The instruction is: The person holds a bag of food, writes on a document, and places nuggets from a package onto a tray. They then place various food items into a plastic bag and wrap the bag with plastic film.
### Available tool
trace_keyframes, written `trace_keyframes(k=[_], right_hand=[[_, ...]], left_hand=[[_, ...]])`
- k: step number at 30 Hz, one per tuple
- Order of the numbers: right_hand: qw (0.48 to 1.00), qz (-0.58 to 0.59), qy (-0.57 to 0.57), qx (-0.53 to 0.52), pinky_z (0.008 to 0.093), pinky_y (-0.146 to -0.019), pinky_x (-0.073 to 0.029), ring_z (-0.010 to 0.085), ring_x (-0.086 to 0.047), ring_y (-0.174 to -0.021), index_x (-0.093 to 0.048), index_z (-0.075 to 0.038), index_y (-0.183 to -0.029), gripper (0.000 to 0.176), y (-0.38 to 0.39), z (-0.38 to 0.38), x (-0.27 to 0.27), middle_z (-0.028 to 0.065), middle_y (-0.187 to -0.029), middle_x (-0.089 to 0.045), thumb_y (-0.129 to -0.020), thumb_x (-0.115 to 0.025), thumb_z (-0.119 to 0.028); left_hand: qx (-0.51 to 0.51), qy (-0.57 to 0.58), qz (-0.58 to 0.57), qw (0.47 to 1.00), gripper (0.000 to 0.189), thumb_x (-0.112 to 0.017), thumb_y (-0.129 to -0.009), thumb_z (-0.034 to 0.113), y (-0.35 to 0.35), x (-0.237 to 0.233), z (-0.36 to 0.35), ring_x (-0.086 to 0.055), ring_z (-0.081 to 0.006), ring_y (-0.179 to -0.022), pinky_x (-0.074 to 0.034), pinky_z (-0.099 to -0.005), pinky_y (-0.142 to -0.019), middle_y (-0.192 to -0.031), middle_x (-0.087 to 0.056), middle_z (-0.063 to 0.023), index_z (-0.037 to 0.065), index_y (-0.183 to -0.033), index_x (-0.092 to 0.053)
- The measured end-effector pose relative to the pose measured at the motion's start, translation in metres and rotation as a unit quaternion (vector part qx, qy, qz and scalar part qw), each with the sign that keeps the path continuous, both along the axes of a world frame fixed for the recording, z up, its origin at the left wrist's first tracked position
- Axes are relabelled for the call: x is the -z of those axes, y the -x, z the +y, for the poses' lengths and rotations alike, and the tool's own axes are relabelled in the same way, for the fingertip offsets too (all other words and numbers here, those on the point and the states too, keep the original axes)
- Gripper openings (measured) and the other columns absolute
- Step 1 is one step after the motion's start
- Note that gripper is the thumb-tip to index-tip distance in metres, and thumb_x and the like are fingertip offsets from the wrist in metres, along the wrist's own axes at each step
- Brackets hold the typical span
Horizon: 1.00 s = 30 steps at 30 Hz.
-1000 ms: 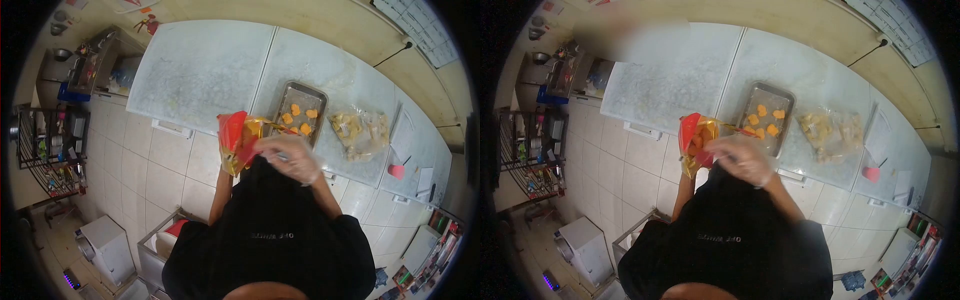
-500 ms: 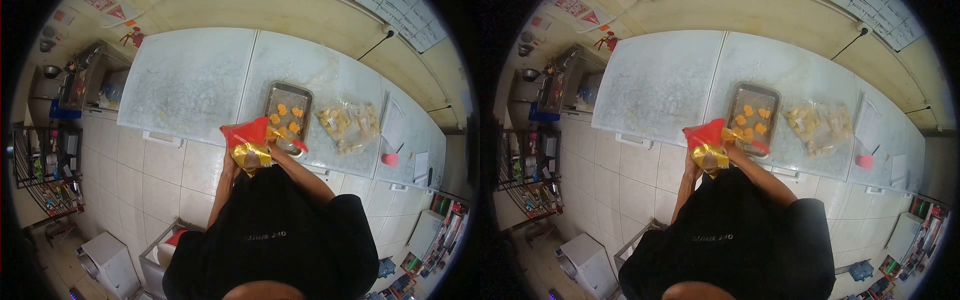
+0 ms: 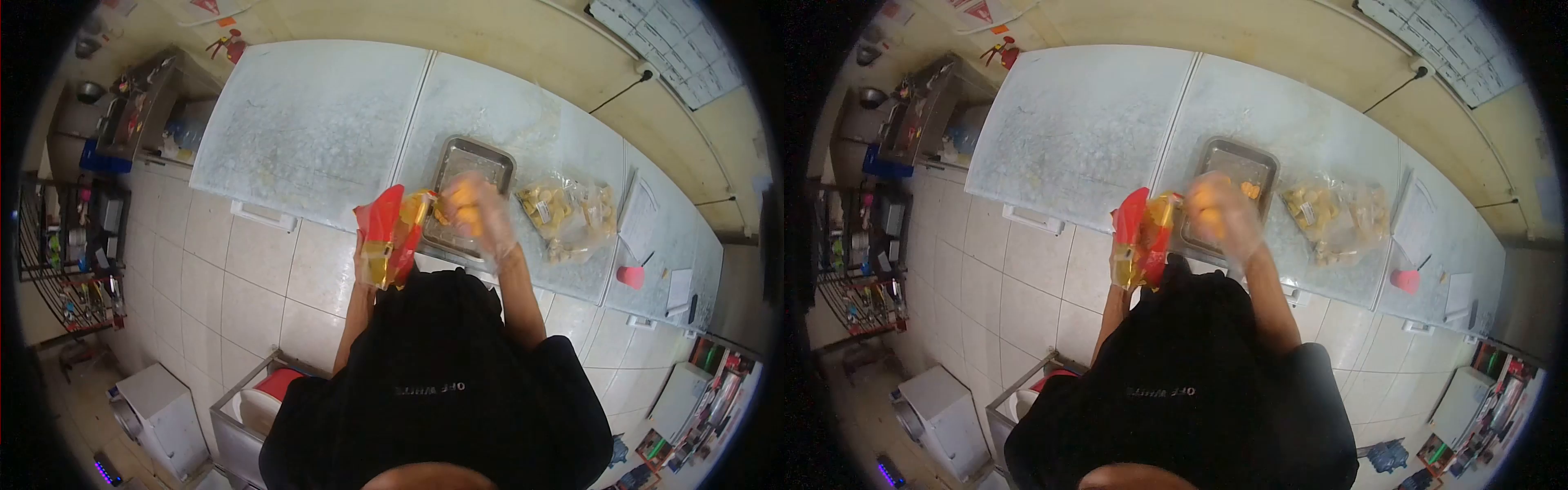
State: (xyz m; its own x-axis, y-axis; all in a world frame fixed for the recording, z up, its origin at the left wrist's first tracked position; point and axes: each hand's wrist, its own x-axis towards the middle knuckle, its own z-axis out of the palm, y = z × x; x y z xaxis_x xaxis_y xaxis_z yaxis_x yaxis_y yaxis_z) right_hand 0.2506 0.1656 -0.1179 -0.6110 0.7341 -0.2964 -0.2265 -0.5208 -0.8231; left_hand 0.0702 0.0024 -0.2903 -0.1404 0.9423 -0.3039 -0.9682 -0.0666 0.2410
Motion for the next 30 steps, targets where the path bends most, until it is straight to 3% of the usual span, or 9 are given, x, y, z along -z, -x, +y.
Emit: trace_keyframes(k=[2,5,8,10,12,16,18,20,30], right_hand=[[0.977,0.041,0.062,0.202,0.0232,-0.044,-0.038,0.0114,-0.048,-0.053,-0.055,-0.007,-0.095,0.039,-0.015,0.015,0.033,0.0054,-0.076,-0.054,-0.093,-0.046,-0.045],[0.977,-0.016,0.096,0.188,0.0286,-0.051,-0.044,0.0149,-0.054,-0.061,-0.056,-0.005,-0.096,0.040,-0.039,0.042,0.108,0.0071,-0.081,-0.056,-0.095,-0.043,-0.043],[0.917,-0.299,-0.181,0.194,0.0336,-0.064,-0.048,0.0204,-0.060,-0.074,-0.057,-0.003,-0.099,0.039,-0.042,0.045,0.145,0.0092,-0.087,-0.059,-0.096,-0.042,-0.039],[0.666,-0.445,-0.555,0.225,0.0329,-0.073,-0.048,0.0221,-0.061,-0.083,-0.057,-0.002,-0.099,0.034,-0.033,0.029,0.094,0.0111,-0.091,-0.061,-0.097,-0.040,-0.032],[0.870,-0.203,-0.420,0.162,0.0325,-0.074,-0.049,0.0267,-0.061,-0.084,-0.059,-0.002,-0.096,0.024,-0.015,-0.004,0.034,0.0145,-0.092,-0.062,-0.094,-0.046,-0.023],[0.746,-0.209,-0.607,-0.177,0.0398,-0.069,-0.049,0.0297,-0.062,-0.080,-0.063,-0.010,-0.093,0.019,0.031,-0.053,-0.008,0.0095,-0.088,-0.065,-0.076,-0.059,-0.014],[0.752,-0.312,-0.467,-0.346,0.0418,-0.069,-0.049,0.0303,-0.062,-0.079,-0.062,-0.010,-0.100,0.027,0.048,-0.065,0.025,0.0111,-0.089,-0.065,-0.074,-0.062,-0.016],[0.779,-0.186,-0.597,0.033,0.0423,-0.072,-0.048,0.0297,-0.062,-0.082,-0.060,-0.009,-0.104,0.034,0.034,-0.091,0.147,0.0127,-0.094,-0.064,-0.072,-0.064,-0.019],[0.795,-0.285,-0.474,-0.250,0.0404,-0.074,-0.048,0.0292,-0.062,-0.086,-0.059,-0.010,-0.106,0.035,0.042,-0.081,0.193,0.0134,-0.100,-0.063,-0.074,-0.065,-0.021]], left_hand=[[-0.093,0.046,0.072,0.992,0.064,-0.032,-0.094,0.054,-0.005,-0.023,0.010,-0.056,-0.0249,-0.109,-0.044,-0.0397,-0.095,-0.124,-0.054,-0.0123,0.005,-0.134,-0.040],[-0.075,0.033,0.132,0.988,0.064,-0.032,-0.094,0.054,0.005,-0.037,0.004,-0.054,-0.0250,-0.111,-0.043,-0.0397,-0.096,-0.126,-0.053,-0.0124,0.005,-0.135,-0.039],[-0.042,0.010,0.134,0.990,0.065,-0.032,-0.094,0.055,0.012,-0.033,-0.006,-0.053,-0.0252,-0.113,-0.042,-0.0397,-0.097,-0.127,-0.052,-0.0125,0.005,-0.136,-0.037],[-0.021,0.000,0.116,0.993,0.065,-0.032,-0.094,0.055,0.016,-0.026,-0.009,-0.052,-0.0253,-0.114,-0.042,-0.0397,-0.098,-0.129,-0.051,-0.0125,0.005,-0.136,-0.037],[0.009,-0.014,0.075,0.997,0.066,-0.032,-0.094,0.055,0.021,-0.011,-0.011,-0.051,-0.0254,-0.115,-0.041,-0.0397,-0.099,-0.130,-0.050,-0.0125,0.005,-0.137,-0.036],[0.107,-0.128,-0.055,0.984,0.067,-0.031,-0.094,0.056,0.026,0.013,-0.014,-0.050,-0.0257,-0.118,-0.040,-0.0397,-0.100,-0.132,-0.048,-0.0126,0.005,-0.138,-0.034],[0.122,-0.023,0.000,0.992,0.069,-0.031,-0.093,0.057,0.019,0.005,-0.015,-0.048,-0.0255,-0.119,-0.040,-0.0395,-0.100,-0.134,-0.046,-0.0122,0.005,-0.139,-0.033],[0.124,0.076,0.063,0.987,0.070,-0.031,-0.093,0.058,0.015,-0.005,-0.019,-0.047,-0.0253,-0.121,-0.041,-0.0393,-0.099,-0.137,-0.043,-0.0119,0.005,-0.139,-0.031],[0.179,0.163,0.280,0.929,0.071,-0.028,-0.092,0.060,0.018,0.004,-0.042,-0.037,-0.0212,-0.129,-0.030,-0.0386,-0.106,-0.140,-0.038,-0.0076,0.008,-0.141,-0.030]])
